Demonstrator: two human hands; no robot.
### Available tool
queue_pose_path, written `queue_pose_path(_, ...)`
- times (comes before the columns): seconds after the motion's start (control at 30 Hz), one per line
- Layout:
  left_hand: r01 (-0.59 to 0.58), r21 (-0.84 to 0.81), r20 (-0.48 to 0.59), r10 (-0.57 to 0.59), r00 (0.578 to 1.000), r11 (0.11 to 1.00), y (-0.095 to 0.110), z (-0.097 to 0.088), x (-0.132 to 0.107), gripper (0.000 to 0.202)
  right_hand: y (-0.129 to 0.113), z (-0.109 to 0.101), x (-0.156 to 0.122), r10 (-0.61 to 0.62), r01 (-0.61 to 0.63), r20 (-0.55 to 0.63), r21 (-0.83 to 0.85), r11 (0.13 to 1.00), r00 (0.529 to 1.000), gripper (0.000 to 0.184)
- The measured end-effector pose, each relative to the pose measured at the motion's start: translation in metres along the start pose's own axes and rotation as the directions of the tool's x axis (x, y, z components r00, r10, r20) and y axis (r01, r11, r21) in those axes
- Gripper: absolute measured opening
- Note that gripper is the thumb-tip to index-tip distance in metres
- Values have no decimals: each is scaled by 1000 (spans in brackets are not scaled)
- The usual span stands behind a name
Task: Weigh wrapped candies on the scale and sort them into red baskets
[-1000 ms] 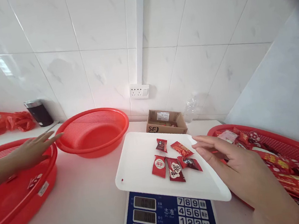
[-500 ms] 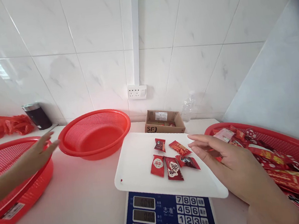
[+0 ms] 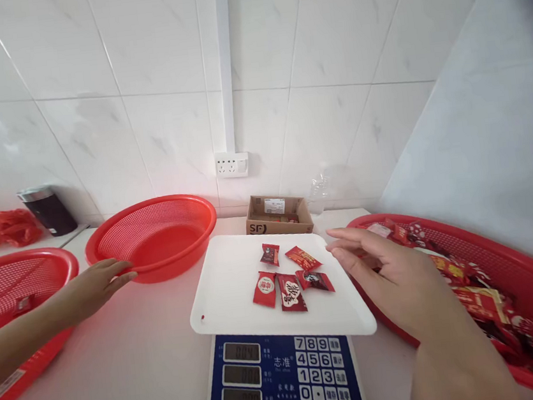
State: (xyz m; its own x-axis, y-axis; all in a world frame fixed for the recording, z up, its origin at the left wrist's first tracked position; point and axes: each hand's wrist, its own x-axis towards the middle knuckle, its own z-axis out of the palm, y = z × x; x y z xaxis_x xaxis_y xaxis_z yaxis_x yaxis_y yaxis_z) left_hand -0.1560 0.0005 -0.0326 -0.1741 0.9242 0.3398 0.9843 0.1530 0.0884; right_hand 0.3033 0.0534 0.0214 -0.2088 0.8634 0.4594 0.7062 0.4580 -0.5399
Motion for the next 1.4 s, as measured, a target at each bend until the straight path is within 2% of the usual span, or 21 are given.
queue_pose_path(0.1, -61, 55, 123, 54, 991, 997, 36, -4, -3, 46, 1, 2, 1, 21, -18, 76, -44, 999, 997, 38)
queue_pose_path(0.2, -183, -76, 134, 192, 972, 980, 94, -7, -8, 50, 1, 5, 1, -10, 32, 189, -115, 993, 982, 38)
queue_pose_path(0.3, -308, -260, 223, 367, 903, 915, 157, -6, -13, 54, -2, 6, 0, -68, 108, 266, -139, 984, 962, 37)
queue_pose_path(0.37, -355, -328, 250, 443, 861, 875, 196, -3, -13, 56, -5, 6, -2, -86, 127, 283, -130, 983, 955, 38)
queue_pose_path(0.43, -367, -330, 258, 457, 851, 870, 228, 1, -11, 60, -7, 5, -3, -82, 120, 281, -119, 986, 956, 38)
queue_pose_path(0.5, -346, -288, 284, 424, 860, 893, 252, 5, -7, 67, -8, 5, -3, -75, 108, 277, -108, 988, 958, 39)
queue_pose_path(0.63, -332, -229, 315, 392, 864, 915, 278, 16, 1, 66, -7, 3, -4, -64, 87, 273, -74, 993, 960, 39)
queue_pose_path(0.8, -302, -330, 353, 413, 839, 895, 283, 27, 7, 48, -5, 0, -3, -60, 73, 268, -40, 997, 961, 41)
queue_pose_path(0.9, -272, -422, 324, 424, 846, 865, 282, 32, 4, 33, -4, -1, -3, -60, 74, 263, -43, 996, 963, 40)
queue_pose_path(1.0, -255, -480, 286, 425, 859, 839, 279, 27, 0, 26, -3, 0, -2, -65, 79, 274, -41, 996, 960, 39)
queue_pose_path(1.07, -240, -485, 267, 403, 875, 841, 269, 17, 3, 23, -1, 1, -2, -59, 75, 277, -48, 996, 959, 40)
queue_pose_path(1.17, -190, -382, 189, 277, 942, 905, 235, -4, 20, 20, 4, 2, 2, -15, 40, 275, -86, 996, 961, 38)
queue_pose_path(1.2, -159, -327, 132, 211, 969, 931, 218, -11, 27, 22, 6, 2, 4, 4, 26, 286, -100, 995, 958, 36)
queue_pose_path(1.27, -82, -209, 39, 92, 995, 974, 182, -21, 43, 25, 11, 5, 7, 31, 11, 337, -123, 992, 941, 29)
queue_pose_path(1.33, 40, -139, 47, -34, 998, 989, 146, -26, 56, 27, 16, 11, 11, 48, 12, 404, -145, 989, 913, 24)
queue_pose_path(1.4, 101, -65, 90, -95, 991, 993, 118, -26, 62, 32, 21, 18, 14, 63, 18, 447, -174, 985, 892, 23)
